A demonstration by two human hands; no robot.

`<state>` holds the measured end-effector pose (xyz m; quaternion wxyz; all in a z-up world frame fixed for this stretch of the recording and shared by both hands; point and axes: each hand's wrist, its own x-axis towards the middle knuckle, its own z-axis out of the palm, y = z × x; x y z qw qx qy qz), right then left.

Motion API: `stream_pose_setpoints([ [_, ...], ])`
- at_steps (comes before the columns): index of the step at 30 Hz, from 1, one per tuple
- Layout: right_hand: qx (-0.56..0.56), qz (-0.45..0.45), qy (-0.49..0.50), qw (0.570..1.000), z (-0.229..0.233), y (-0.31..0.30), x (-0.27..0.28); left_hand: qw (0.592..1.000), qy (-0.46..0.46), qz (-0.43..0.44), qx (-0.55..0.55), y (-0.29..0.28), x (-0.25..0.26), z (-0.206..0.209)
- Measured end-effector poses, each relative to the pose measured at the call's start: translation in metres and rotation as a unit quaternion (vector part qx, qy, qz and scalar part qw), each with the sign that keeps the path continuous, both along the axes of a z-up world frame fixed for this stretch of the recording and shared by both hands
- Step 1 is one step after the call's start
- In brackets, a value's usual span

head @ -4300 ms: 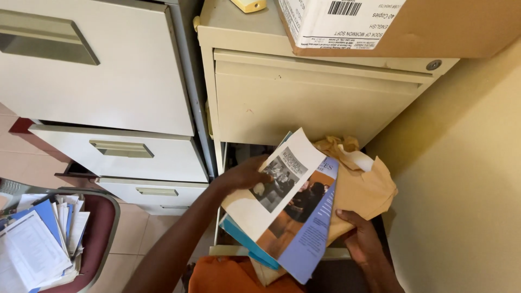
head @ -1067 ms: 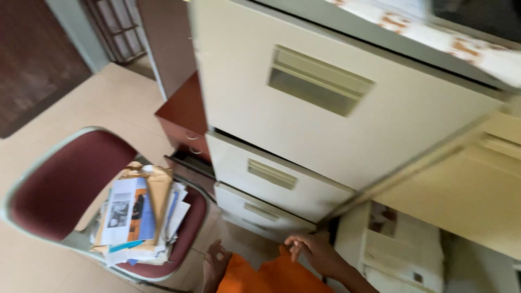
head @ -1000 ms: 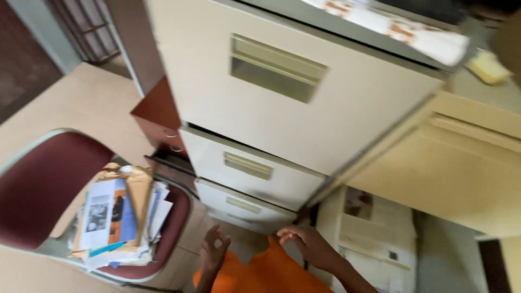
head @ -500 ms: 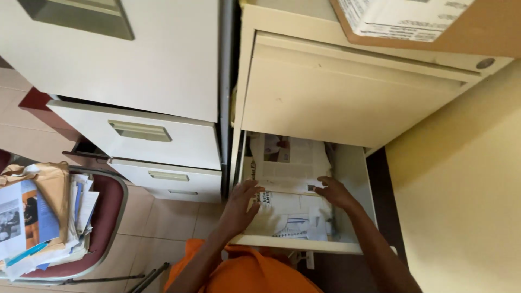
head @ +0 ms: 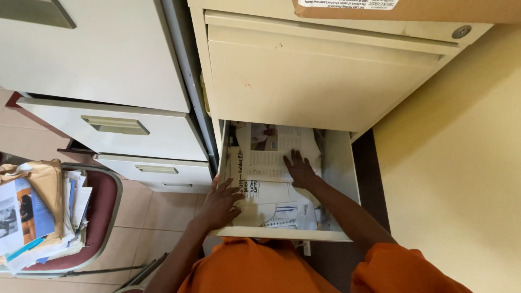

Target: Searching through and organizing various documents and folders inside a metal filing cabinet.

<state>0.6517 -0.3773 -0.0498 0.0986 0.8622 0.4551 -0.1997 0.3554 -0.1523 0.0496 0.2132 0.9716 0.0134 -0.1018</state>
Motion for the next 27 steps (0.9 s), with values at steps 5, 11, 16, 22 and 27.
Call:
stream_pose_setpoints([
  [5, -0.012, 0.084, -0.098, 0.991, -0.014, 0.013, -0.009, 1.0, -0.015, 0.006, -0.022, -0.001, -0.002, 0.007],
  [11, 0.06, 0.098, -0.161, 0.98, -0.029, 0.012, -0.01, 0.999, -0.01, 0.009, -0.03, -0.001, -0.003, 0.011],
  [16, 0.037, 0.068, -0.074, 0.994, -0.023, 0.018, -0.005, 0.999, -0.015, 0.008, -0.035, -0.002, -0.001, 0.013],
  [22, 0.035, 0.204, 0.015, 0.978, -0.058, 0.002, -0.048, 0.998, 0.003, 0.023, -0.05, -0.004, -0.004, 0.022],
  [27, 0.023, 0.255, 0.014, 0.966, -0.074, -0.008, -0.07, 0.998, 0.0, 0.03, -0.05, -0.004, -0.003, 0.02],
])
